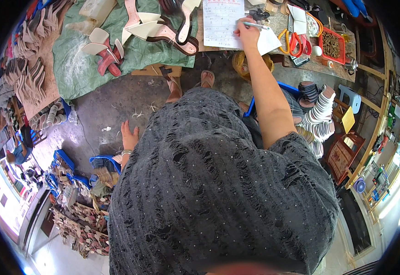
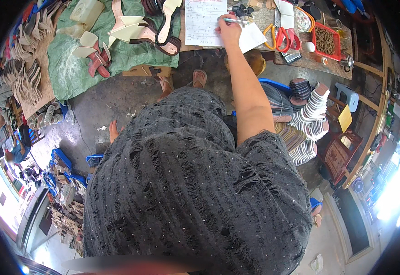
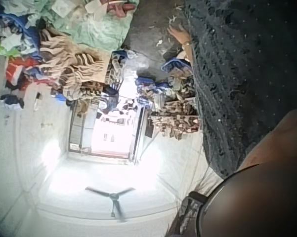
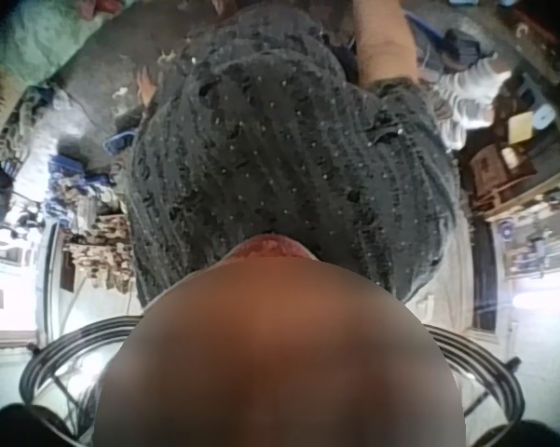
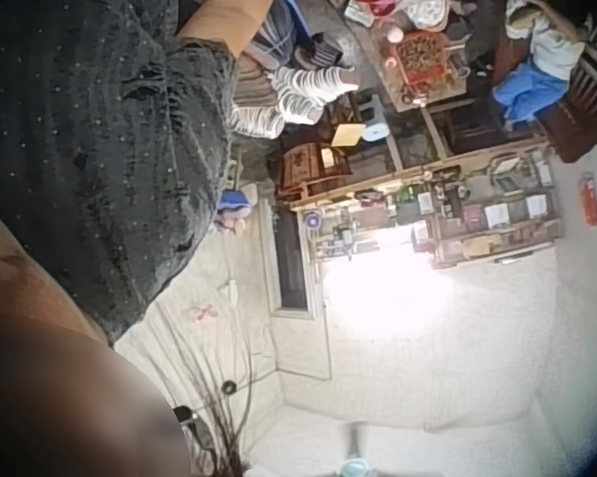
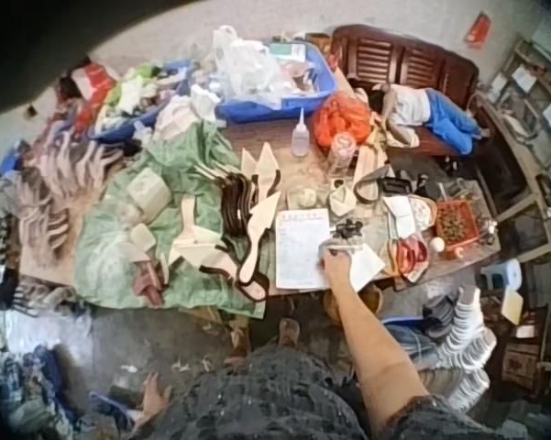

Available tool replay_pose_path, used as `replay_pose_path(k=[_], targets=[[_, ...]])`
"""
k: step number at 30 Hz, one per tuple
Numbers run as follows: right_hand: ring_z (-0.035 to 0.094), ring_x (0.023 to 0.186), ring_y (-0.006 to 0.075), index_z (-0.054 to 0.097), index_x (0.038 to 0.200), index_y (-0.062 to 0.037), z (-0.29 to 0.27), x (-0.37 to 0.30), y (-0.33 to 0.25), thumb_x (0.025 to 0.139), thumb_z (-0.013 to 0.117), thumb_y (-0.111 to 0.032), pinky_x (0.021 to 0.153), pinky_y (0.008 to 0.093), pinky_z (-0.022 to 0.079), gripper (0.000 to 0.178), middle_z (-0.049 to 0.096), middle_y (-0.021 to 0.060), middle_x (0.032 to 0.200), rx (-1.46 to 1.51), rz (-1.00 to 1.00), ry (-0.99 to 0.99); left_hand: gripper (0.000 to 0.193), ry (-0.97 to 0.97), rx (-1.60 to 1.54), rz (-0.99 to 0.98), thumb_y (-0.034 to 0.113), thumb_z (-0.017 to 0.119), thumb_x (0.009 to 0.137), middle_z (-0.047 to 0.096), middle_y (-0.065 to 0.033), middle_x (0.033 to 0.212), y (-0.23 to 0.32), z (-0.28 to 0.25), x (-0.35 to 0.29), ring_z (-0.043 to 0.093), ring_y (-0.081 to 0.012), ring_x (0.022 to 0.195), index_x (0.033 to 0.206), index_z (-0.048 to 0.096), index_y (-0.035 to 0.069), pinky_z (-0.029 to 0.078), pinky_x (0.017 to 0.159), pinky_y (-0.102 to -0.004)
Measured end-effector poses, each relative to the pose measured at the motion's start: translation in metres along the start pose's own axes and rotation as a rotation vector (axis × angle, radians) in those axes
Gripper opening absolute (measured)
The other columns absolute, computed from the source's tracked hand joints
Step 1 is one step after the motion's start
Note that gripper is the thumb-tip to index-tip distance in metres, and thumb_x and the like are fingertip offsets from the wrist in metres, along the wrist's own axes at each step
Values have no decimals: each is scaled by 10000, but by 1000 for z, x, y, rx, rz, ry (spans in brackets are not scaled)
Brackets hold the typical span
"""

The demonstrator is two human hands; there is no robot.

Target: Applying glue to shoe components and assembling decorative ribbons for footwear production.

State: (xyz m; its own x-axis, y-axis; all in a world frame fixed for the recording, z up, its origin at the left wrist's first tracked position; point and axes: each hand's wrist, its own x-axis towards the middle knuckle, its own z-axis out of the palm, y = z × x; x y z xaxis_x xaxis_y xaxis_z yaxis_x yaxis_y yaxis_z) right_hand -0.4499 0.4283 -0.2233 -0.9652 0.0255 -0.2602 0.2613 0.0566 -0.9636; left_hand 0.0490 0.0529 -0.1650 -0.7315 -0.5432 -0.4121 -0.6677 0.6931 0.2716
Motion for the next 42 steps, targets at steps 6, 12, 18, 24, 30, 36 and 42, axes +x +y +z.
replay_pose_path(k=[6, 12, 18, 24, 30, 36, 42], targets=[[659, 637, 155, 608, 1073, -6, -4, 0, -3, 863, 639, -55, 532, 231, 499, 218, 662, 92, 801, 201, -21, -45, 620, -11, -9, -24, 277, 632, 868, 323, -238, 1460, 2, -1, -2, 384, -421, 1306, 1402, 382, 85, 386, 1044, -444], [672, 662, 156, 596, 1090, -13, -7, 3, -8, 865, 605, -11, 519, 222, 496, 226, 676, 112, 897, 251, -47, -66, 620, -21, -28, -25, 275, 628, 869, 317, -238, 1465, 2, 0, -6, 377, -418, 1312, 1403, 379, 81, 381, 1049, -444], [670, 718, 168, 583, 1121, -35, -21, -4, -23, 882, 592, -33, 560, 233, 490, 239, 685, 113, 973, 256, -75, -47, 623, -25, -21, -25, 280, 627, 872, 311, -239, 1469, -3, 3, -12, 366, -417, 1319, 1400, 376, 64, 372, 1057, -442], [666, 711, 166, 586, 1122, -39, -33, -14, -26, 881, 581, -19, 551, 230, 480, 241, 678, 114, 982, 243, -83, -5, 613, -44, -3, -29, 299, 617, 881, 308, -237, 1471, 3, 4, -9, 372, -418, 1316, 1400, 379, 76, 375, 1056, -441], [657, 705, 154, 587, 1123, -34, -42, -21, -21, 888, 562, -11, 552, 231, 478, 237, 674, 111, 980, 247, -89, -2, 603, -64, 15, -42, 308, 616, 882, 330, -230, 1460, 9, -1, -6, 389, -411, 1305, 1393, 389, 81, 386, 1046, -444], [649, 719, 140, 574, 1155, -35, -49, -30, -19, 899, 538, -18, 574, 224, 473, 259, 675, 104, 974, 172, -77, -20, 608, -71, -6, -25, 305, 621, 878, 351, -234, 1442, 5, 3, -6, 396, -406, 1301, 1388, 390, 69, 386, 1046, -437], [644, 731, 129, 562, 1169, -31, -52, -41, -18, 906, 520, -19, 589, 214, 466, 267, 674, 104, 980, 126, -73, -40, 604, -51, 1, -1, 297, 625, 875, 357, -240, 1436, 1, 6, -4, 404, -413, 1291, 1383, 395, 64, 387, 1044, -436]])
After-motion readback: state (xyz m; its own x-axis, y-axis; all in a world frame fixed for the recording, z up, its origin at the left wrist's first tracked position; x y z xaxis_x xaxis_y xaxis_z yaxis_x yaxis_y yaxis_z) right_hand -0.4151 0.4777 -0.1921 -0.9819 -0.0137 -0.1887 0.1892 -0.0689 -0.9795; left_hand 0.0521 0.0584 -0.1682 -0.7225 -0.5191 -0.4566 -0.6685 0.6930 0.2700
